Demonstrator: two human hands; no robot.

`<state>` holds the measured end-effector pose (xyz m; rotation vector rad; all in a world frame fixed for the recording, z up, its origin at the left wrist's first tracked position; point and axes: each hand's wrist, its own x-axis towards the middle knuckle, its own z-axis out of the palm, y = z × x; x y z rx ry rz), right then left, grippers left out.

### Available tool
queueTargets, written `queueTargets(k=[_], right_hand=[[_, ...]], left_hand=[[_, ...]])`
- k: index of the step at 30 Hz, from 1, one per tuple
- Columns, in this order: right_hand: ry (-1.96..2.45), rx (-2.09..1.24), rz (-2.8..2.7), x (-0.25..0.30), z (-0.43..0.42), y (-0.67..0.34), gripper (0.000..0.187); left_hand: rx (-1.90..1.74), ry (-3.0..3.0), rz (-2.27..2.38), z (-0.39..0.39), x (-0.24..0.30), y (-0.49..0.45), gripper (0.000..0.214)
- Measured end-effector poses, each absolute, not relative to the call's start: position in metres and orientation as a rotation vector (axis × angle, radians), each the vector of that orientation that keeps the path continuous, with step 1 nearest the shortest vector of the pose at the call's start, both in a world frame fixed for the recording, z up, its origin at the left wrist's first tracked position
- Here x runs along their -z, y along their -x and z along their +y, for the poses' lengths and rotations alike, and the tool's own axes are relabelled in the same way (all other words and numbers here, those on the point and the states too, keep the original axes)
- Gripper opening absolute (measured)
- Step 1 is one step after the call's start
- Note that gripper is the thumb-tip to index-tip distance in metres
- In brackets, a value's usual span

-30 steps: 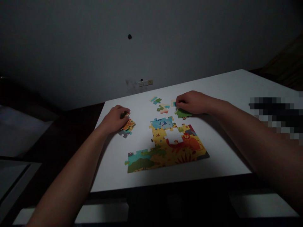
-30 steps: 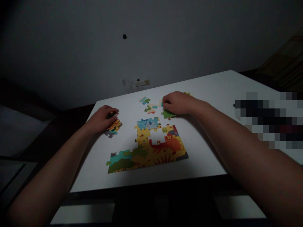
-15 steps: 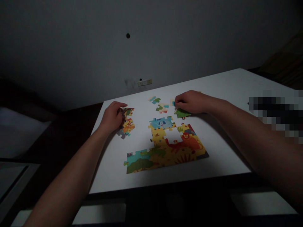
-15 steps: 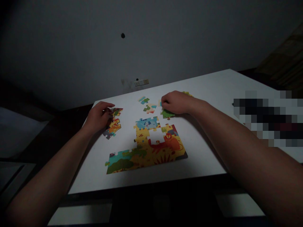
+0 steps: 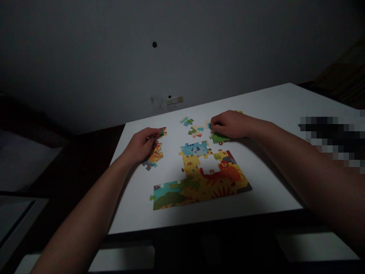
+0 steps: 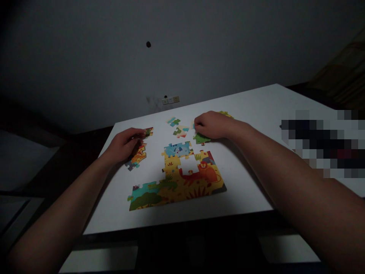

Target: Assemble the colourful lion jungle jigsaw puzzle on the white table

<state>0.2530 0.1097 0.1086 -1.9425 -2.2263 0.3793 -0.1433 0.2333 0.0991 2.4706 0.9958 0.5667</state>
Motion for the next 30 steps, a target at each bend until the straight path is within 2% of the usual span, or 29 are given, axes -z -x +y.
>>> queueTargets(k=[5, 13, 21, 25, 30], right_hand=[[1.919, -0.359, -2.241, -0.110, 0.109, -0.252, 0.029], [1.947, -0.465, -2.207, -0.117, 0.106, -0.253, 0.026], [2.222, 0.016, -1.574, -0.125, 0.107, -0.278, 0.039], [2.275, 0.030, -1.464, -0.116, 0.111, -0.295, 0.040], [2.406, -0.046, -1.659, -0.103, 0.114, -0.292, 0.043]], left_hand=[[-0.590, -2.411, 0.927, 0.233, -0.095, 0.142, 0.051], [-0.512, -2.593, 0.984, 0.229, -0.107, 0.142, 0.040], [-0.413, -2.640, 0.780, 0.228, -0.096, 0.137, 0.047], [-0.370, -2.688, 0.697, 0.224, -0.091, 0.130, 0.053], [-0.310, -2.755, 0.656, 0.214, -0.094, 0.125, 0.058]])
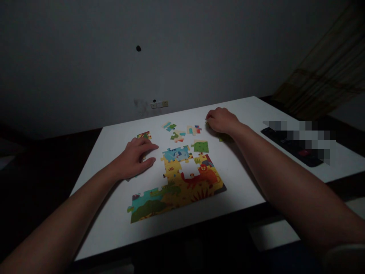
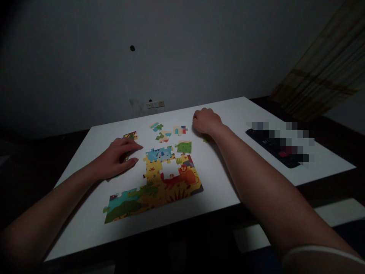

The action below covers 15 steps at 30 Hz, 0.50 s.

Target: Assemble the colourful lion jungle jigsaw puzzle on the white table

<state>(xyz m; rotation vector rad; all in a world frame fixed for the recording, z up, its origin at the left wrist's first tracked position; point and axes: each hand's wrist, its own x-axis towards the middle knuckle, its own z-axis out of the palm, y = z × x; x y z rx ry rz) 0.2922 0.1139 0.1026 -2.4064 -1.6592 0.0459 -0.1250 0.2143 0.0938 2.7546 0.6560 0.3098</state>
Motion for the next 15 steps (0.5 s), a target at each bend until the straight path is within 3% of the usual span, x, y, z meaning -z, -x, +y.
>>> queueTargets(k=[15], right_hand=[[2.292, -0.154, -1.834, -0.110, 0.111, -0.279, 0.051]], left_hand=[[-0.309, -2.718, 0.596, 0.209, -0.098, 0.123, 0.050]])
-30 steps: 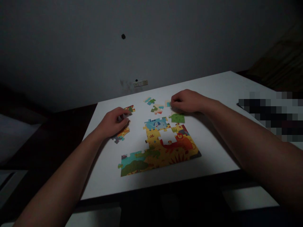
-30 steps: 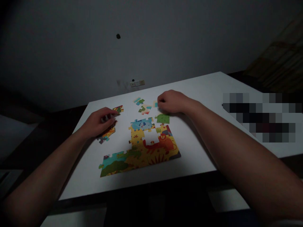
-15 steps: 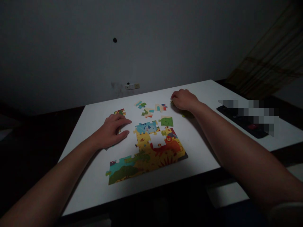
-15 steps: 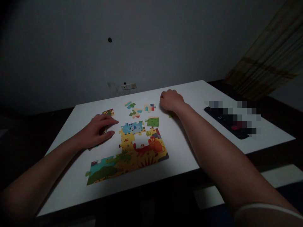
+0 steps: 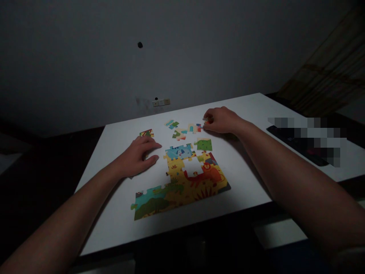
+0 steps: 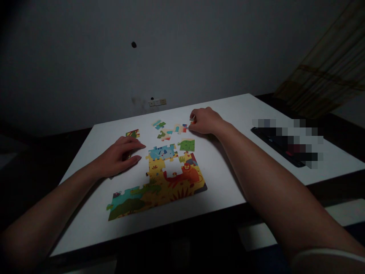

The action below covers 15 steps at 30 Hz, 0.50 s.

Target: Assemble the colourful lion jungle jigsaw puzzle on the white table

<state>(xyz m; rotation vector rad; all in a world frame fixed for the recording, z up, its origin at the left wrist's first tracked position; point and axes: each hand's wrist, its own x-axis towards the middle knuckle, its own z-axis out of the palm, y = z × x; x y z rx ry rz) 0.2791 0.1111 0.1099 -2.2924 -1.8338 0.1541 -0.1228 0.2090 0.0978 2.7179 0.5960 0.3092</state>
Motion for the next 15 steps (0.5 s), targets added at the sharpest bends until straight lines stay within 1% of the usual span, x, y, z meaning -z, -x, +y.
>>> queueTargets(k=[2, 4, 8, 9, 15], right_hand=[[2.253, -0.129, -1.816, -0.1114, 0.1103, -0.2770, 0.053], [2.211, -0.083, -1.785, -0.1125, 0.1099, -0.2761, 0.051], [2.110, 0.046, -1.694, -0.1154, 0.1106, -0.2786, 0.033], [2.094, 0.061, -1.673, -0.1164, 0.1109, -0.2795, 0.031], [2.040, 0.044, -1.581, -0.1177, 0.1143, -0.2820, 0.039]], left_hand=[[-0.314, -2.712, 0.589, 0.2089, -0.0977, 0.1232, 0.049], [-0.319, -2.707, 0.590, 0.2087, -0.0978, 0.1238, 0.049], [-0.301, -2.704, 0.602, 0.2087, -0.0985, 0.1244, 0.049], [-0.297, -2.703, 0.604, 0.2089, -0.0986, 0.1245, 0.049], [-0.306, -2.697, 0.588, 0.2104, -0.0973, 0.1249, 0.048]])
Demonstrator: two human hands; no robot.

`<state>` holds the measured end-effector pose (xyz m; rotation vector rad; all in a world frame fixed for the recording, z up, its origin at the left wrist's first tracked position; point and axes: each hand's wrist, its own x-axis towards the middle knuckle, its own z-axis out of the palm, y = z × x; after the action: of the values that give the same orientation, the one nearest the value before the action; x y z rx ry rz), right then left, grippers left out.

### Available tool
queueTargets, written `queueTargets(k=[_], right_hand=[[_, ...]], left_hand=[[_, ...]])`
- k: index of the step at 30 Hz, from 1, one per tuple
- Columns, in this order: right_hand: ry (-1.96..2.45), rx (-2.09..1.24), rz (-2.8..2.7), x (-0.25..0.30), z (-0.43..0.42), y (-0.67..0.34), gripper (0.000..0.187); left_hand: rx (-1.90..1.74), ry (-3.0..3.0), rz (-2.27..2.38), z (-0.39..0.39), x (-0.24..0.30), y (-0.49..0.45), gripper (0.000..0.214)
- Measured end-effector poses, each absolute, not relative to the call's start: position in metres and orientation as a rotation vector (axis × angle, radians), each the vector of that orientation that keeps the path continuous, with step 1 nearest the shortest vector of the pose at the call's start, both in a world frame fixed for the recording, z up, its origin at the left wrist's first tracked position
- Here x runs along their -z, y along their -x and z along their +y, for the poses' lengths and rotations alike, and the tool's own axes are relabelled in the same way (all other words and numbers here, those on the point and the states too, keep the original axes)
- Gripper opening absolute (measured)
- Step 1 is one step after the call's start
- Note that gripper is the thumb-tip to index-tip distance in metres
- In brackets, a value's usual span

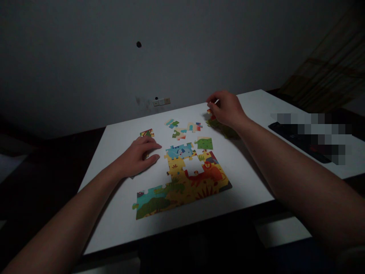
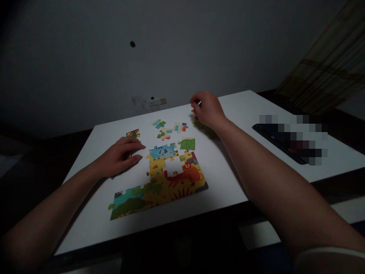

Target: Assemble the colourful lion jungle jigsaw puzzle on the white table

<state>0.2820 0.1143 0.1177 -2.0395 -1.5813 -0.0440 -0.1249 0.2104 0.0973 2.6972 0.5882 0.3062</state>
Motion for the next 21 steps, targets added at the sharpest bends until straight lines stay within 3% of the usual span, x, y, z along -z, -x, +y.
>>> queueTargets(k=[13, 17, 21], right_hand=[[1.904, -0.039, -1.569, -0.073, 0.134, -0.288, 0.027], [1.900, 0.035, -1.523, -0.097, 0.123, -0.302, 0.031], [1.845, -0.092, -1.533, -0.141, 0.105, -0.313, 0.034]], left_hand=[[-0.311, -2.707, 0.547, 0.211, -0.098, 0.126, 0.049], [-0.329, -2.718, 0.521, 0.213, -0.095, 0.127, 0.047], [-0.338, -2.719, 0.511, 0.214, -0.094, 0.126, 0.044]])
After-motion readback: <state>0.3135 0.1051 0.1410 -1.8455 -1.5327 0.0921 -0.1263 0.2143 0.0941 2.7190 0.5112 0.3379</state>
